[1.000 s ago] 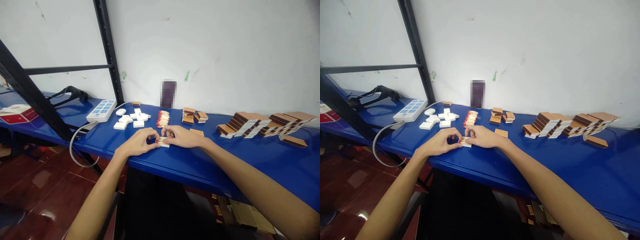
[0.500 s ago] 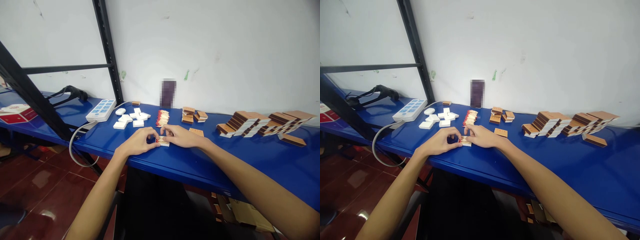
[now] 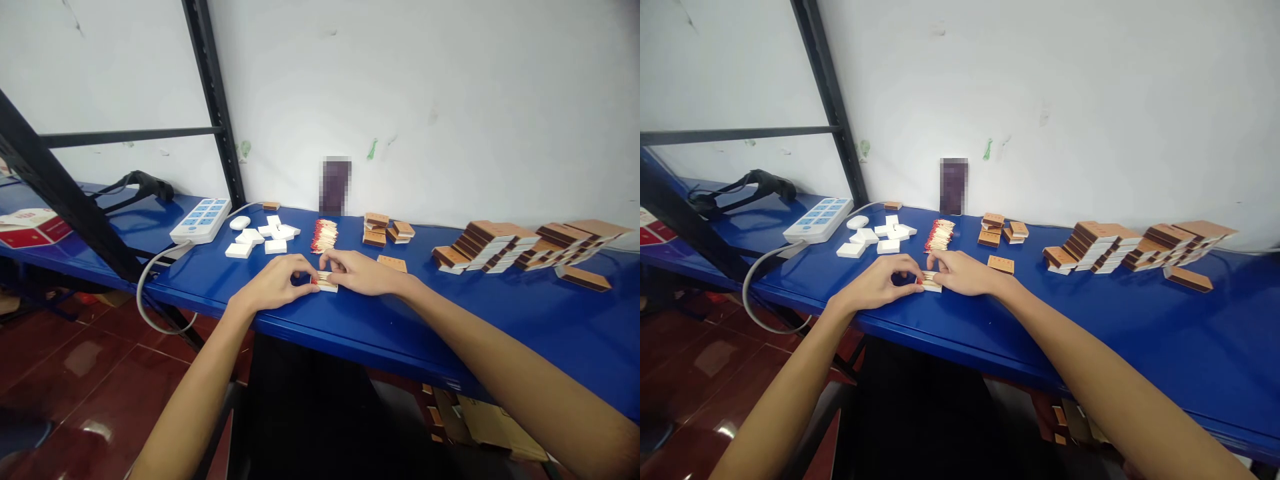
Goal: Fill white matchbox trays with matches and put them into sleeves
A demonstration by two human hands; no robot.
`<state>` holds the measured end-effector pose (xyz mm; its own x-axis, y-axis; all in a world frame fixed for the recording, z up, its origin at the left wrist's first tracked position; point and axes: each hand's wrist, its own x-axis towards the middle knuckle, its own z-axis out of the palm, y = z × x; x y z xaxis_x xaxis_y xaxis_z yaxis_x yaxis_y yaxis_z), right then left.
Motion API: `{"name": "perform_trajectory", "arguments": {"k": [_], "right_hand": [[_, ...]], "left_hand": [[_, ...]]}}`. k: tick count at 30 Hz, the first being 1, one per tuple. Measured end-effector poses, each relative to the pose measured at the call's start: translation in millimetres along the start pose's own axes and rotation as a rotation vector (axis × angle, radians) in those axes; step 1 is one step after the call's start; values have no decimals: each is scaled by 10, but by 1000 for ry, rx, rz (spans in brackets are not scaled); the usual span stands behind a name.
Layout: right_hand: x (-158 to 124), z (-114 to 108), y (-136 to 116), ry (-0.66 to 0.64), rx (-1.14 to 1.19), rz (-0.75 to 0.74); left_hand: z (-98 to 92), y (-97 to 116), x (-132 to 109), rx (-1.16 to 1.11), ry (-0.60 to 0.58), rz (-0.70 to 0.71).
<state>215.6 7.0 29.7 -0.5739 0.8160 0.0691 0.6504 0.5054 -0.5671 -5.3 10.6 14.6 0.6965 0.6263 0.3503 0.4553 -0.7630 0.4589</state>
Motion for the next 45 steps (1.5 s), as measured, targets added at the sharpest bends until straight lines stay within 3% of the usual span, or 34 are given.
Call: {"name": "perform_trajectory", "arguments": {"k": [3,9,17,32,45], "right_hand": [[0,-7,13,32,35,-7],[51,33,173,313,-109,2],[174,86,335,398,-242,9],[292,107,380,357,-289,66],[208,85,333,313,-255,43]], "left_hand": [[-12,16,0,-3,-19,-5],[7,22,-4,-19,27,-42],[31,7,-5,27,44,-44],[27,6,20,71,66,-37],[40,-73,21,163,137,-152]]}}
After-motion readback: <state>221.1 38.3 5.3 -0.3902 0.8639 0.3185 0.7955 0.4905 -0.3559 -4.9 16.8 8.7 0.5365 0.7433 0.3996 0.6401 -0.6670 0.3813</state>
